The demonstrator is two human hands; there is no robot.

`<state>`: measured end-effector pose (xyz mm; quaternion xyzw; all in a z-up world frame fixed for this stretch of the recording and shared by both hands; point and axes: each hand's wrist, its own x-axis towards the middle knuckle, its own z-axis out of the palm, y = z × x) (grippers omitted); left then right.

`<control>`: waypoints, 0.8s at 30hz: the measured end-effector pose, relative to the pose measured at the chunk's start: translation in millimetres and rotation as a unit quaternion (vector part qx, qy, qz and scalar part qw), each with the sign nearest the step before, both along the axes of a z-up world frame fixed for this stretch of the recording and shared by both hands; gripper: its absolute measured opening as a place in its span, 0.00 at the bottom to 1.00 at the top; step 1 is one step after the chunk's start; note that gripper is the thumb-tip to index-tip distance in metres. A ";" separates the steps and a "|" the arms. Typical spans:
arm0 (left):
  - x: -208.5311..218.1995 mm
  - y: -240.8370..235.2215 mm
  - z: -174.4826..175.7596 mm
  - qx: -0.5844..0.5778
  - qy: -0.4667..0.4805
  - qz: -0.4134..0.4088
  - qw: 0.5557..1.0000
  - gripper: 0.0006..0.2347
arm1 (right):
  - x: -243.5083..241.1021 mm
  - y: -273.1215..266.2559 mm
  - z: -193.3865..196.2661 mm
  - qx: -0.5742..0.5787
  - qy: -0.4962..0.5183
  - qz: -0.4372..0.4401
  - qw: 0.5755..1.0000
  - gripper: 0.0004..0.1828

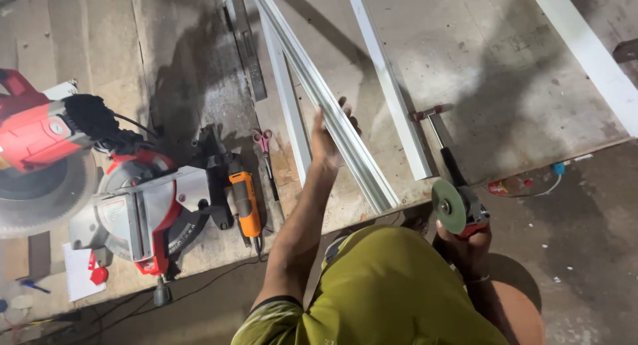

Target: The recorder prepares and cleans metal or plastic window/door profiles using various hand tools and a grinder.

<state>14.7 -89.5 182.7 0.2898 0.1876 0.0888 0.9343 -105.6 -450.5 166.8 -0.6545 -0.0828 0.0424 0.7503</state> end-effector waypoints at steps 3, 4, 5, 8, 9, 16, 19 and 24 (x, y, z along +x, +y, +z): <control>4.0 3.9 -35.8 -0.007 -0.008 -0.019 1.000 0.27 | -0.1 -3.1 -2.6 -0.107 -0.035 -0.032 0.993 0.23; 4.8 7.4 -47.8 0.026 0.042 0.007 0.999 0.24 | -4.3 -7.6 -11.7 -0.101 -0.010 -0.042 0.994 0.23; 6.0 9.6 -32.7 0.018 0.049 0.007 0.999 0.24 | -5.4 -13.4 -30.3 -0.109 -0.002 -0.041 0.993 0.23; 12.5 15.3 1.9 0.236 0.168 0.037 0.956 0.24 | -17.4 -33.9 -69.6 -0.061 0.005 -0.059 0.996 0.26; 18.0 15.8 10.0 0.247 0.132 0.032 0.960 0.25 | -20.1 -41.1 -71.0 -0.046 0.006 -0.062 0.997 0.27; 51.4 4.4 38.2 0.084 -0.036 -0.060 0.994 0.27 | -11.3 -3.7 50.6 -0.130 -0.071 -0.015 0.989 0.24; 48.7 -36.7 34.6 0.040 -0.027 -0.080 0.996 0.26 | 0.0 1.3 56.7 -0.154 -0.128 -0.006 0.980 0.26; 53.9 -67.8 23.4 0.190 0.090 -0.063 0.976 0.23 | -4.5 -2.2 61.1 -0.194 -0.185 0.001 0.963 0.27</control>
